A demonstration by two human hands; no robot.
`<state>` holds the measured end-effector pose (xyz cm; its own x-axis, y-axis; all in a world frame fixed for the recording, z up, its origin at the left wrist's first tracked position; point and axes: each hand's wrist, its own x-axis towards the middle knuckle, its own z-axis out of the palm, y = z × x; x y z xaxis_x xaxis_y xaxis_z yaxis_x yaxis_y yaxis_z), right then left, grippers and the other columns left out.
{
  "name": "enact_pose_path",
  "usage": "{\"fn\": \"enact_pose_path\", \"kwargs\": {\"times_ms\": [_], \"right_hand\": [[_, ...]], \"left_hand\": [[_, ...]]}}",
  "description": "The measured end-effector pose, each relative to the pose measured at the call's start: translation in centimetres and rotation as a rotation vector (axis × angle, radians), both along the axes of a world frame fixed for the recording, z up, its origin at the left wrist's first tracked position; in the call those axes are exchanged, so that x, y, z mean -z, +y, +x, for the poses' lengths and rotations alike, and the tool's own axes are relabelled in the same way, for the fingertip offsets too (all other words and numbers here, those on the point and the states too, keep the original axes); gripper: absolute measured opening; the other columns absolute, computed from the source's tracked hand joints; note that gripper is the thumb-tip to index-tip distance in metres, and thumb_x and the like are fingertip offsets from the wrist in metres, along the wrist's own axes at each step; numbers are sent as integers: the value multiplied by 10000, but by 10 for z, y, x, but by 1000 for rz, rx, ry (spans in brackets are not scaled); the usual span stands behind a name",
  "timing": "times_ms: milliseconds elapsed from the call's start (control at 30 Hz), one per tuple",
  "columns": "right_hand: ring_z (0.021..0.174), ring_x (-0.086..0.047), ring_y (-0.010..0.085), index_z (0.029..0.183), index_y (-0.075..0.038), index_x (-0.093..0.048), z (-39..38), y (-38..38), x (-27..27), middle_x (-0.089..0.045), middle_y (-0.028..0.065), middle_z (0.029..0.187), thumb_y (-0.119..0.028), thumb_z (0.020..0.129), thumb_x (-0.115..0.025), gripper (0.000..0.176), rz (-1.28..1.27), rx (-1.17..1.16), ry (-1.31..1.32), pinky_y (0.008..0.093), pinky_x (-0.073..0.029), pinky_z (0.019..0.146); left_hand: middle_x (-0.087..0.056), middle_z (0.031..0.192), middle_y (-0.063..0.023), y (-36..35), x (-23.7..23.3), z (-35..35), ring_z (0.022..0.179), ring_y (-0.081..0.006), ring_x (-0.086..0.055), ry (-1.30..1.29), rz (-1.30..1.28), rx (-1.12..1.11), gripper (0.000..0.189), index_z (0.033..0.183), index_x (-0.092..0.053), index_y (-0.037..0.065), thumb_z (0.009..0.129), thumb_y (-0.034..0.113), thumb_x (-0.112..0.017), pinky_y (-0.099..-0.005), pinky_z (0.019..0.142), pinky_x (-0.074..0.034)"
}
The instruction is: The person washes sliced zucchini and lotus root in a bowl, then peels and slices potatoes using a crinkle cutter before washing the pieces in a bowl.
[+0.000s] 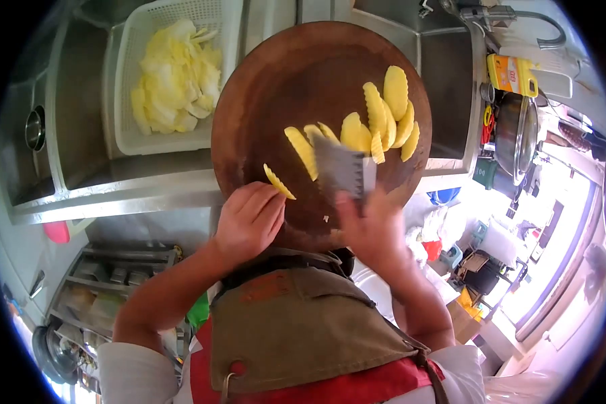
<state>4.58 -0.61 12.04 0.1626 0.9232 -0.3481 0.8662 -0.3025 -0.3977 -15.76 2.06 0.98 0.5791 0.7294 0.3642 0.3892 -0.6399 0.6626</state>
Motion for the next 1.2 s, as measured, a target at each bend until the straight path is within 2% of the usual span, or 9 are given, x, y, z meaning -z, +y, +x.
{"fn": "enact_pose_path", "kwargs": {"times_ms": [267,333,500,567,633,700,833,967,1200], "right_hand": [[583,-568,118,970,23,-618,112,-50,-20,-630,23,761,-195,902,-616,228,63,885,490,274,-444,489],[464,-501,79,722,-33,-641,140,-76,-9,-549,20,549,-322,894,-650,336,-69,832,369,261,-371,401],[675,-561,150,847,23,-614,195,-118,29,-598,109,658,-353,896,-617,379,-10,537,521,385,-458,586],[703,-600,337,961,-5,-609,222,-133,58,-632,235,828,-265,894,-577,271,44,467,703,444,-466,650],[711,-602,334,979,-5,-607,257,-145,41,-628,236,811,-258,891,-576,270,142,418,727,445,-471,658],[734,-607,336,955,4,-597,284,-151,36,-627,231,803,-280,881,-591,293,238,398,785,444,-474,679],[771,-618,340,901,23,-595,328,-143,108,-630,222,799,-327,865,-624,354,204,312,699,455,-478,715],[666,-609,239,922,38,-611,318,-90,109,-620,172,726,-305,869,-643,348,314,136,852,413,-487,598],[506,-525,107,908,8,-591,432,-77,92,-560,35,674,-224,891,-632,236,290,647,869,290,-415,463]], "left_hand": [[-424,1275,-234,13,-32,70,1105,-427,-509,163,-344,-228,758,1377,-352,-26,729,90,-728,-440,879,-496],[-445,1268,-244,24,-35,92,1144,-440,-476,190,-318,-228,721,1364,-375,-17,731,67,-707,-465,952,-443],[-419,1334,-194,11,-18,130,1193,-348,-488,98,-363,-308,589,1350,-406,-6,783,-75,-551,-398,979,-451],[-407,1344,-201,-8,-6,130,1158,-364,-513,133,-239,-409,582,1351,-406,-15,784,-88,-516,-424,977,-455],[-445,1306,-217,-40,-1,134,1123,-367,-534,265,-86,-563,511,1287,-465,-38,781,-35,-540,-444,962,-460],[-538,1296,-156,-76,-7,140,1131,-350,-533,448,204,-540,652,1324,-496,60,831,429,-712,-463,965,-436],[-527,1222,-207,-137,-21,200,1083,-370,-553,227,62,-466,426,1186,-545,-37,775,53,-615,-447,936,-465],[-594,1118,-175,-129,-64,266,1017,-328,-579,254,-51,-316,251,1021,-622,2,786,79,-660,-400,877,-484],[-646,936,-140,-80,-48,283,797,-249,-622,257,-133,-398,148,965,-634,-21,820,0,-622,-331,713,-510]]}}
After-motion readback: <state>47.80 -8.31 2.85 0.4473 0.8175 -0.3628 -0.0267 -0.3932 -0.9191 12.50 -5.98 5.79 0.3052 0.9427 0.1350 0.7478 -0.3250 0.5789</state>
